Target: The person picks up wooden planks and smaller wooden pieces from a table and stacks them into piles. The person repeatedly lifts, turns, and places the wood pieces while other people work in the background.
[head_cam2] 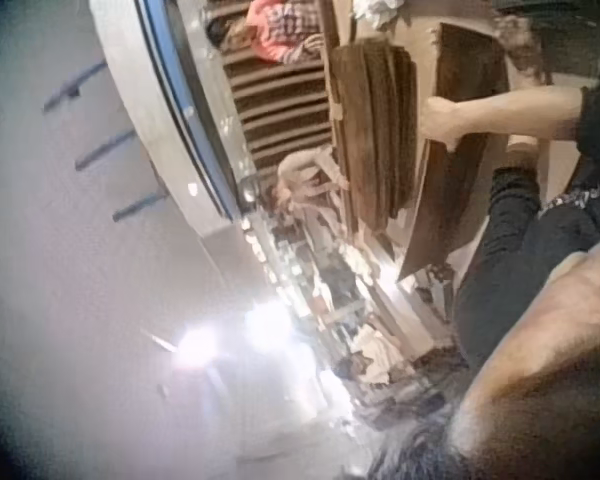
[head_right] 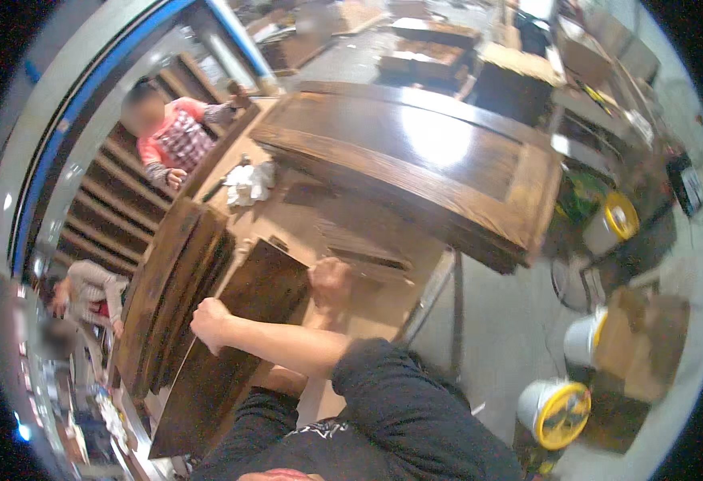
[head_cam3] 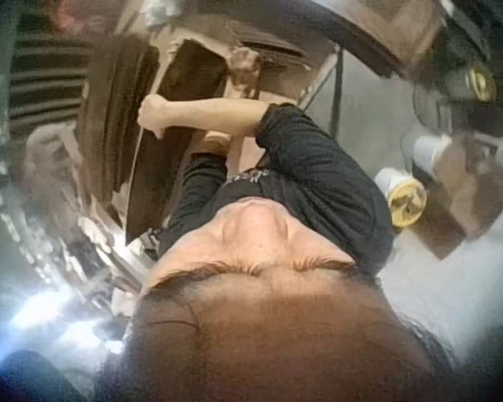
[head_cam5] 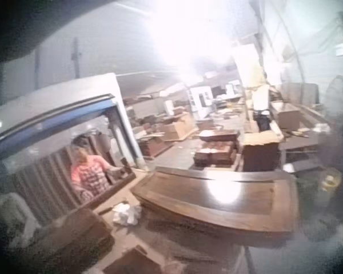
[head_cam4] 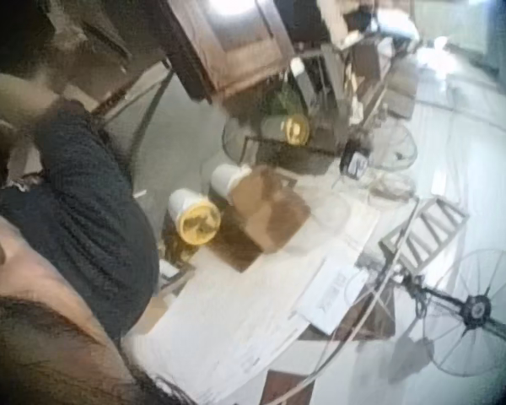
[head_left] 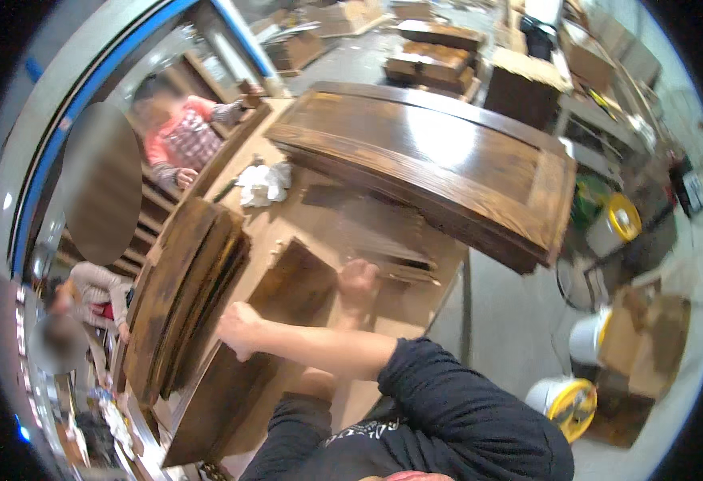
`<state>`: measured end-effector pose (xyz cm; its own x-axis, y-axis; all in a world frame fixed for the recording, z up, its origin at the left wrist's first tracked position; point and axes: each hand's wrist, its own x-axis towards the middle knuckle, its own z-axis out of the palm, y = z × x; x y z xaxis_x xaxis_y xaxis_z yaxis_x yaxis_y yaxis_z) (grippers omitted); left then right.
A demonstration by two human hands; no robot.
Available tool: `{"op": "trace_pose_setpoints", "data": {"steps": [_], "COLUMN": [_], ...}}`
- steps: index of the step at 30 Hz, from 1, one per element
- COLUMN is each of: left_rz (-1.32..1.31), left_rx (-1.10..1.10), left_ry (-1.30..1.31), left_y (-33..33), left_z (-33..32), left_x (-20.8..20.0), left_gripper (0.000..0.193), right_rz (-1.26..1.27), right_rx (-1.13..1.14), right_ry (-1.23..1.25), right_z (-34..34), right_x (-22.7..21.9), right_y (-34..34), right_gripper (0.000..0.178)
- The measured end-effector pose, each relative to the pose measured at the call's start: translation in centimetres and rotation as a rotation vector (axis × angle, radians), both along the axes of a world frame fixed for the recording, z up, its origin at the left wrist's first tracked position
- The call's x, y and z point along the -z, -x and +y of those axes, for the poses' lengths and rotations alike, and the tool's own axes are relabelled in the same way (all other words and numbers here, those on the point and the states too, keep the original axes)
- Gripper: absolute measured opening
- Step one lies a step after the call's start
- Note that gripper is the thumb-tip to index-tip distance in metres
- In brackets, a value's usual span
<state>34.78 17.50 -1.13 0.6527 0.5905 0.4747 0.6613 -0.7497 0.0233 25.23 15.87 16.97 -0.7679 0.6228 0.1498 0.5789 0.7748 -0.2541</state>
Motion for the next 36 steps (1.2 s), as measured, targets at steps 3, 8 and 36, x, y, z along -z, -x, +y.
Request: {"op": "trace_pose_setpoints", "data": {"steps": [3,8,36], "left_rz": [-0.064,-0.077,0.031], "left_rx": [-0.003,-0.027,-0.32], "left_ry": [-0.027,0.065,0.608], "left_y": [-1.0,-2.3,14.1], "left_z": [-0.2,-0.5,-16.6], "left_x": [-1.4,-2.4,-0.8], "left_gripper": [0.024,0.034,0.027], "right_rz": [0.017,0.061,-0.097], "right_rx": [0.015,0.042,0.062], "right_ry": [0.068,0.04,-0.002], "right_z": [0.2,-0.2,-0.3], "right_x": [-0.5,-0.2,-1.8], "right_y": [0.0,-0.1,-0.6], "right_gripper": [0.027,0.028,0.053]}}
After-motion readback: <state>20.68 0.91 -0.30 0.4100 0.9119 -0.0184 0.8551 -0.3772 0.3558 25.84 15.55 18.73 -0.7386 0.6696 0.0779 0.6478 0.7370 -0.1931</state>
